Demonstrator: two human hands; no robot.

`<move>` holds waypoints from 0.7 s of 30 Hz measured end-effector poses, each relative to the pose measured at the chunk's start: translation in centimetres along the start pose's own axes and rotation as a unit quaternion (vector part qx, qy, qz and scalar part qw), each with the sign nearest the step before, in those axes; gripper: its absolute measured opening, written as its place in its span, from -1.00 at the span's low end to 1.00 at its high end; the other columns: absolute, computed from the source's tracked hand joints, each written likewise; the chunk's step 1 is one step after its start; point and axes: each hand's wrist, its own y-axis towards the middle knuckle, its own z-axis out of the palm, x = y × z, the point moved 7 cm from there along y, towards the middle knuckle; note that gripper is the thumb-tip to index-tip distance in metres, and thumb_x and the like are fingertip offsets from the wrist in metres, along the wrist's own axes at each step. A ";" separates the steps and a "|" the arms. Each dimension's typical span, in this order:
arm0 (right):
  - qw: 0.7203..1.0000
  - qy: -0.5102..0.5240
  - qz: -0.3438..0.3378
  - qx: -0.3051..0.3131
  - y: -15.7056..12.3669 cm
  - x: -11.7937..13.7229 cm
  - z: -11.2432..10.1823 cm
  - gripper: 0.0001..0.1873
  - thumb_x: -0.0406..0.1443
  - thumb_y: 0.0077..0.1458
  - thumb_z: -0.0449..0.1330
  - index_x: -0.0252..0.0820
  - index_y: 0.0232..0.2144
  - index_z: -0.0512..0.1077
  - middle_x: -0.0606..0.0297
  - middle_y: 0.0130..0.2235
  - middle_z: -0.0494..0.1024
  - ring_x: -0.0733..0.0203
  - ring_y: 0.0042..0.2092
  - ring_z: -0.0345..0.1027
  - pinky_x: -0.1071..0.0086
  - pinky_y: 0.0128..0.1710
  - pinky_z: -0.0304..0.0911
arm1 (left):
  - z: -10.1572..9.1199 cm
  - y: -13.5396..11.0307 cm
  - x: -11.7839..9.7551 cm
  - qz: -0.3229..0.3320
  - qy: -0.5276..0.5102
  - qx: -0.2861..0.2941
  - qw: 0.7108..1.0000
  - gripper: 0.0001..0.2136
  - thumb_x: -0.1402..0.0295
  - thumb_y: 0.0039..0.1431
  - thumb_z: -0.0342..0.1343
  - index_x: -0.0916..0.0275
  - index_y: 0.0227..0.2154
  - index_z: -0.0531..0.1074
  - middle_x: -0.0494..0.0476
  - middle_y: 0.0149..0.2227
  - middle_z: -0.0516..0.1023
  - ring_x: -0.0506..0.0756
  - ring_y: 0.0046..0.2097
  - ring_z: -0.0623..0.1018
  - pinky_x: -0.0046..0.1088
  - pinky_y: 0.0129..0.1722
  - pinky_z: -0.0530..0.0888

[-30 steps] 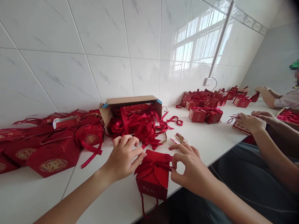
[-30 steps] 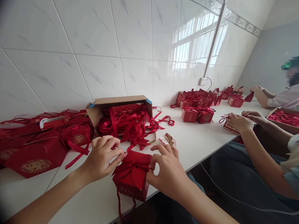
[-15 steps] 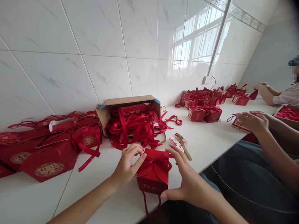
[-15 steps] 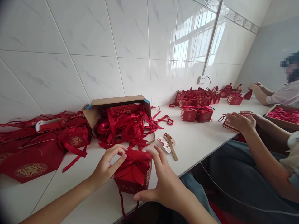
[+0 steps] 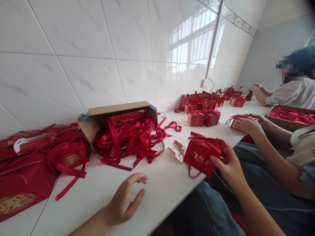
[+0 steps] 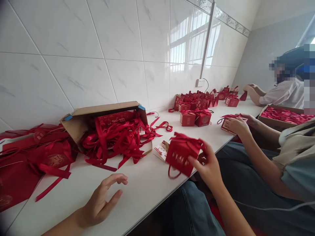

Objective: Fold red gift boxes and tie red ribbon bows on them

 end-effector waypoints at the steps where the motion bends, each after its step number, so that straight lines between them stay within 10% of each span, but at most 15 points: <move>1: 0.998 -0.011 0.020 -0.050 1.2 -1.3 -0.6 -0.16 0.02 -0.01 0.25 -0.10 0.24 0.09 0.05 0.04 0.40 0.15 -0.29 0.43 0.29 -0.34 0.42 | 0.0 0.1 0.2 -0.013 0.005 -0.003 1.000 -0.52 0.57 0.21 -0.08 0.16 0.17 0.06 0.20 -0.08 0.44 0.09 -0.12 0.51 -0.32 -0.08 0.49; 5: 0.982 -0.171 0.027 -0.072 4.6 -4.6 0.8 0.03 0.04 0.07 0.14 -0.23 0.35 -0.31 -0.23 0.30 -0.03 -0.01 -0.01 0.41 0.14 -0.12 0.40 | -0.4 0.3 1.2 -0.076 0.032 -0.019 0.996 -0.58 0.51 0.24 -0.07 0.11 0.13 0.10 0.16 -0.08 0.45 0.07 -0.16 0.54 -0.37 -0.13 0.51; 10: 0.953 -0.297 0.006 0.060 5.0 -7.0 4.5 -0.54 -0.18 0.11 0.11 -0.29 0.01 0.45 -0.08 0.12 0.40 -0.14 0.20 0.20 0.06 0.20 0.09 | -0.9 0.4 2.0 -0.081 0.123 -0.010 0.989 -0.64 0.44 0.23 -0.01 0.10 0.07 0.19 0.10 -0.12 0.50 0.09 -0.13 0.55 -0.40 -0.12 0.51; 15: 0.914 -0.390 0.014 0.107 4.7 -7.9 4.9 -0.54 -0.22 0.18 0.02 -0.28 0.06 0.44 -0.04 0.17 0.37 -0.13 0.24 0.14 0.06 0.23 0.05 | -2.6 1.0 3.9 -0.125 0.230 -0.053 0.964 -0.71 0.36 0.24 -0.03 0.16 0.02 0.23 0.18 -0.09 0.49 0.13 -0.10 0.53 -0.34 -0.10 0.51; 21: 0.889 -0.436 0.009 0.141 4.6 -8.4 4.9 -0.52 -0.19 0.23 -0.01 -0.30 0.10 0.40 -0.04 0.19 0.35 -0.09 0.26 0.12 0.11 0.25 0.02 | -11.2 1.7 4.3 -0.187 0.402 -0.173 0.880 -0.58 0.30 0.18 0.02 0.35 0.07 0.20 0.40 0.07 0.38 0.30 0.13 0.38 -0.08 0.13 0.32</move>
